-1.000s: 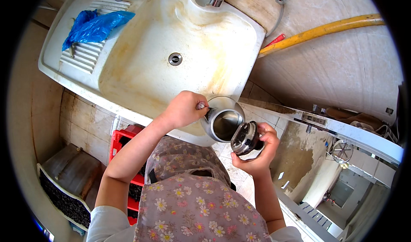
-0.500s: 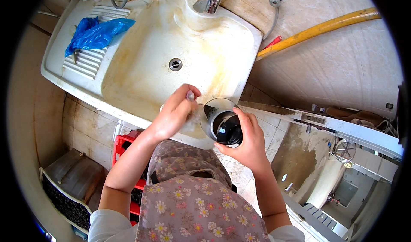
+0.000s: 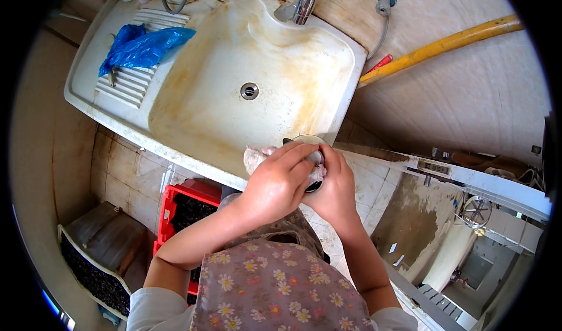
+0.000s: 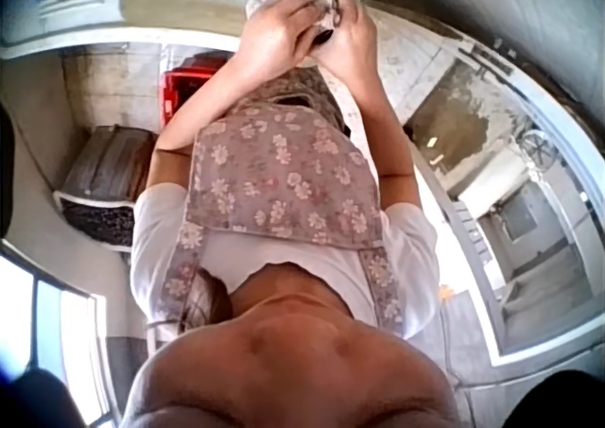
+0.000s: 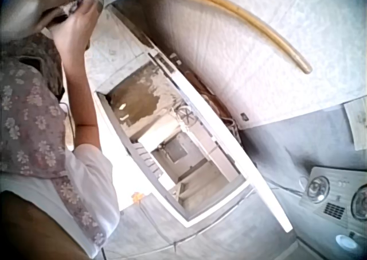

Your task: The person scrubs the exterior and interior of a stainless steel kettle with a cloth under running water at a kitchen sink, then moves to a utility sink to continue scrubbing and rinsing the kettle before placing it on the counter.

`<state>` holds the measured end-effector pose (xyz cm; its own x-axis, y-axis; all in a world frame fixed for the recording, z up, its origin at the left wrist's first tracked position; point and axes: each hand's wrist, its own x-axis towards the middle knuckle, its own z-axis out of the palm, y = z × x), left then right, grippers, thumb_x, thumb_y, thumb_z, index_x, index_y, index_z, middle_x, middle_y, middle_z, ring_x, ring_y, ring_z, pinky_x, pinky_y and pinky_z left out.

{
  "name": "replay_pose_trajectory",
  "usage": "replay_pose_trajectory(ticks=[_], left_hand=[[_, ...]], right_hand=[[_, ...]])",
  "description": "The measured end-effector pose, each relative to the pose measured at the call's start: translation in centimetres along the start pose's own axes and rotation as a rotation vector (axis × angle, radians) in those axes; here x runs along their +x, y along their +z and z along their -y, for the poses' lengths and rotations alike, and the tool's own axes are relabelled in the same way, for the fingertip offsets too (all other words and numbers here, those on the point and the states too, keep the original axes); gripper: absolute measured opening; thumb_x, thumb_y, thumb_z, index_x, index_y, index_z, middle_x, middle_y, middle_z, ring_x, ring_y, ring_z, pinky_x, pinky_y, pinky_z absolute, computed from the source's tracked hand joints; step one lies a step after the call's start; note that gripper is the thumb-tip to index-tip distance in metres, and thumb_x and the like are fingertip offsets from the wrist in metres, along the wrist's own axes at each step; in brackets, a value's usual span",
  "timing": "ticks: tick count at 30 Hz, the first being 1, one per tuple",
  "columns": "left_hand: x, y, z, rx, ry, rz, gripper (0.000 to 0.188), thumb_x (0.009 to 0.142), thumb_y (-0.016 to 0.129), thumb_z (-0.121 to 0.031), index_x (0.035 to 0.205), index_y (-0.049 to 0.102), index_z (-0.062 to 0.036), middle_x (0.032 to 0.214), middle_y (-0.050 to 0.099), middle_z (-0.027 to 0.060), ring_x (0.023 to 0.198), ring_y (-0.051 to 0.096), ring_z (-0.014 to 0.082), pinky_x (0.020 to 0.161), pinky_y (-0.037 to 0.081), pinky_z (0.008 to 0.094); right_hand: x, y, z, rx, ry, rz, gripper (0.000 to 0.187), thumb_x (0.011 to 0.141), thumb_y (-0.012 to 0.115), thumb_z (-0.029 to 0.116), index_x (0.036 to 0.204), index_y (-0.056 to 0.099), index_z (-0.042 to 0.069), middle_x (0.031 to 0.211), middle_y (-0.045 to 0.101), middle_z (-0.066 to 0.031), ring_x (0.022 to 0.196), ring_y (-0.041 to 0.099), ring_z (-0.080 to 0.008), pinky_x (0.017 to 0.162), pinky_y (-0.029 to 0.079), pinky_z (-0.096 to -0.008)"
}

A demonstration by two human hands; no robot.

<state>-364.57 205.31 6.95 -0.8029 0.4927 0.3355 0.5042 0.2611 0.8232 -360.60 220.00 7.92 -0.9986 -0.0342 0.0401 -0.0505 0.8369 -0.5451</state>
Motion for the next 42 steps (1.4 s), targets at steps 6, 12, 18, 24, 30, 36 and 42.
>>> replay_pose_trajectory(ticks=[6,12,18,24,30,36,42], left_hand=[[0.5,-2.8,3.5,-0.645,-0.731,-0.26,0.019,0.091,0.053,-0.016,0.097,0.05,0.0018,0.084,0.06,0.0127,0.076,0.06,0.0186,0.067,0.049,0.0304],[1.1,0.1,2.0,-0.999,-0.688,-0.397,0.032,0.096,0.048,-0.018,0.12,0.038,0.0018,0.104,0.058,0.0147,0.097,0.06,0.0217,0.08,0.052,0.0338],[-0.5,3.1,1.2,0.018,-0.022,-0.069,0.028,0.069,0.062,0.001,0.096,0.063,-0.0032,0.105,0.058,0.0155,0.097,0.056,0.0342,0.085,0.048,0.0407],[0.5,2.8,2.5,0.4,-0.005,0.412,0.016,0.071,0.058,-0.011,0.086,0.06,-0.0053,0.087,0.059,0.0078,0.085,0.06,0.0261,0.069,0.049,0.0397],[1.1,0.0,3.0,0.029,-0.07,0.366,0.034,0.076,0.066,-0.015,0.104,0.056,0.0004,0.105,0.059,0.0166,0.097,0.058,0.0344,0.081,0.048,0.0406],[-1.0,-3.7,4.1,0.008,-0.568,0.511,0.033,0.079,0.067,-0.019,0.107,0.058,-0.004,0.096,0.063,0.0139,0.09,0.061,0.0336,0.075,0.048,0.0388],[-0.8,-1.7,1.3,-0.103,-0.257,0.293,0.015,0.077,0.06,-0.01,0.09,0.066,-0.0038,0.097,0.062,0.0131,0.085,0.06,0.0296,0.072,0.048,0.0348]], right_hand=[[-1.3,-0.5,-1.4,0.264,-0.063,-0.129,0.089,0.053,0.083,0.016,0.128,0.037,0.001,0.106,0.051,-0.0135,0.097,0.055,-0.0267,0.083,0.046,-0.0366],[-2.5,-0.2,-2.4,0.38,-0.129,-0.184,0.098,0.053,0.083,0.018,0.133,0.031,-0.002,0.11,0.051,-0.0148,0.1,0.057,-0.0262,0.086,0.046,-0.0365],[-3.1,-0.5,-2.7,0.257,-0.116,-0.208,0.102,0.052,0.083,0.025,0.135,0.03,-0.002,0.107,0.052,-0.0141,0.097,0.056,-0.0261,0.083,0.047,-0.0363],[-2.5,0.2,-2.4,0.302,-0.175,-0.197,0.098,0.055,0.08,0.026,0.134,0.031,-0.005,0.106,0.054,-0.0145,0.097,0.058,-0.0261,0.085,0.046,-0.0371],[-2.7,0.0,-2.7,0.221,-0.247,-0.183,0.101,0.054,0.08,0.032,0.133,0.031,-0.005,0.103,0.055,-0.0151,0.088,0.059,-0.026,0.078,0.048,-0.0359],[-3.5,-0.1,-3.2,0.3,-0.215,-0.169,0.104,0.051,0.083,0.029,0.134,0.03,-0.005,0.104,0.054,-0.0148,0.092,0.057,-0.0268,0.081,0.047,-0.037],[-3.8,0.2,-3.5,0.318,-0.199,-0.198,0.103,0.056,0.079,0.039,0.134,0.029,-0.007,0.105,0.052,-0.0158,0.091,0.057,-0.027,0.081,0.048,-0.0394]])
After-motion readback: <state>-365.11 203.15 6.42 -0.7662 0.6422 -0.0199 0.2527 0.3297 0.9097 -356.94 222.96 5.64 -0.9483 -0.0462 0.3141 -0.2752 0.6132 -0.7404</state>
